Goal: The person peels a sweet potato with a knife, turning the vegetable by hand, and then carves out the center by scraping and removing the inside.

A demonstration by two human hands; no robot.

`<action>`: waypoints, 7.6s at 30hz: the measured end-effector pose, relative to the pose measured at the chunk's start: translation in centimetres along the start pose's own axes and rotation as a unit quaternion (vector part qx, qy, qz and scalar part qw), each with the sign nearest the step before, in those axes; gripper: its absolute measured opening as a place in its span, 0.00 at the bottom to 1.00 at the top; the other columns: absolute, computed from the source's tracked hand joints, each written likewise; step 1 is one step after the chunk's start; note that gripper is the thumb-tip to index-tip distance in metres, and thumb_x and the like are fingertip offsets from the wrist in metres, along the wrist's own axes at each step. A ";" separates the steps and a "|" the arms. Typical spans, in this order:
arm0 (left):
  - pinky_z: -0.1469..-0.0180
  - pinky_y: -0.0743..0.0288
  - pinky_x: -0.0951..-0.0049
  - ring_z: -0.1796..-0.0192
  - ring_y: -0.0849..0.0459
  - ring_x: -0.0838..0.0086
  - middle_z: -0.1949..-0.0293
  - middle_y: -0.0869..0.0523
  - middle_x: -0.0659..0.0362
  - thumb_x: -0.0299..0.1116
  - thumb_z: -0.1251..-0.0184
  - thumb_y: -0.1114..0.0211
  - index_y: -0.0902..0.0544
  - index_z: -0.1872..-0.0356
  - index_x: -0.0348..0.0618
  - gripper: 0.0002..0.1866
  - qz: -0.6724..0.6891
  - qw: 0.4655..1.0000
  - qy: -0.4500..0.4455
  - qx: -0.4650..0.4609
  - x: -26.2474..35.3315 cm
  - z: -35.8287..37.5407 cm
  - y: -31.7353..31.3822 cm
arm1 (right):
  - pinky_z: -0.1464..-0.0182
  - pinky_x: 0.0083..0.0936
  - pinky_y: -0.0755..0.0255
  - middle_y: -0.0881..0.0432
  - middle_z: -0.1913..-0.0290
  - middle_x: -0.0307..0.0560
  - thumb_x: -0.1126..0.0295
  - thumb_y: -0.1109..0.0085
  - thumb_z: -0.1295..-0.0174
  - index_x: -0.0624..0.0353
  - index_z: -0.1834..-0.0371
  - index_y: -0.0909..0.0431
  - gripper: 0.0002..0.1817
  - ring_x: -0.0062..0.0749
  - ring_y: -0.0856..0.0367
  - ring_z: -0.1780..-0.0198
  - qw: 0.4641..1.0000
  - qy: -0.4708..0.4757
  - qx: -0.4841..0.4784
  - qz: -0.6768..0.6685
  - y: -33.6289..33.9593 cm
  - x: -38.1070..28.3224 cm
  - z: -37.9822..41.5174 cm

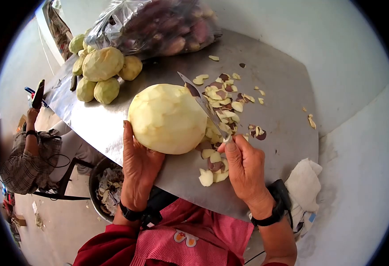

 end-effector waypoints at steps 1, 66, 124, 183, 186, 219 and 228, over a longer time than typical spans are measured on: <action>0.24 0.44 0.54 0.28 0.32 0.62 0.30 0.29 0.54 0.56 0.28 0.43 0.35 0.28 0.44 0.35 0.005 1.000 0.001 0.006 0.1 0.0 0.1 | 0.73 0.20 0.39 0.24 0.78 0.40 0.59 0.51 0.24 0.65 0.68 0.24 0.20 0.17 0.35 0.76 1.000 -0.002 -0.008 0.002 -0.1 0.1 0.0; 0.27 0.39 0.54 0.31 0.28 0.62 0.34 0.24 0.53 0.44 0.32 0.33 0.31 0.33 0.39 0.32 -0.143 0.986 -0.059 -0.054 -0.5 0.3 0.2 | 0.72 0.34 0.28 0.20 0.74 0.52 0.62 0.42 0.30 0.61 0.64 0.27 0.13 0.48 0.18 0.72 0.985 0.056 -0.155 0.045 -2.8 0.6 0.2; 0.28 0.35 0.55 0.34 0.24 0.62 0.35 0.23 0.52 0.45 0.25 0.43 0.33 0.31 0.39 0.29 0.006 0.997 0.038 -0.073 -0.9 -0.2 -1.0 | 0.73 0.31 0.29 0.21 0.76 0.51 0.60 0.36 0.34 0.60 0.67 0.22 0.14 0.46 0.21 0.76 0.975 0.100 -0.170 0.101 -3.4 -1.0 0.3; 0.30 0.32 0.60 0.37 0.21 0.63 0.38 0.20 0.51 0.43 0.28 0.38 0.32 0.33 0.38 0.29 -0.137 0.988 -0.065 -0.015 -0.6 0.9 0.3 | 0.76 0.22 0.32 0.21 0.81 0.42 0.60 0.38 0.32 0.64 0.69 0.22 0.16 0.21 0.25 0.80 0.992 0.081 -0.083 0.047 -1.6 -0.4 -0.3; 0.31 0.31 0.60 0.38 0.21 0.62 0.39 0.20 0.49 0.42 0.27 0.38 0.32 0.35 0.32 0.28 -0.099 0.992 -0.070 -0.019 -0.3 0.8 -0.4 | 0.74 0.19 0.32 0.22 0.80 0.38 0.62 0.40 0.30 0.65 0.68 0.22 0.15 0.17 0.26 0.78 0.998 -0.048 -0.034 -0.013 0.8 1.2 -1.0; 0.29 0.35 0.56 0.34 0.23 0.63 0.37 0.20 0.51 0.53 0.26 0.44 0.29 0.32 0.38 0.32 -0.003 0.998 0.057 0.033 -1.0 1.4 0.0 | 0.72 0.19 0.31 0.21 0.78 0.36 0.62 0.41 0.29 0.65 0.66 0.20 0.15 0.15 0.27 0.75 0.989 -0.091 -0.111 -0.036 2.1 0.8 -1.8; 0.28 0.36 0.59 0.35 0.23 0.66 0.38 0.20 0.53 0.48 0.24 0.44 0.31 0.33 0.38 0.28 0.002 1.000 0.022 -0.017 -1.0 1.6 -0.7 | 0.75 0.23 0.34 0.28 0.82 0.48 0.63 0.37 0.32 0.65 0.67 0.21 0.14 0.22 0.33 0.79 0.985 0.052 -0.165 0.001 -1.9 -1.0 0.2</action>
Point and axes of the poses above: each hand's wrist, its own z-axis away from the middle knuckle, its own y-axis out of the back of the hand, x = y × z, the point moved 8 cm from there along -z, towards the middle knuckle
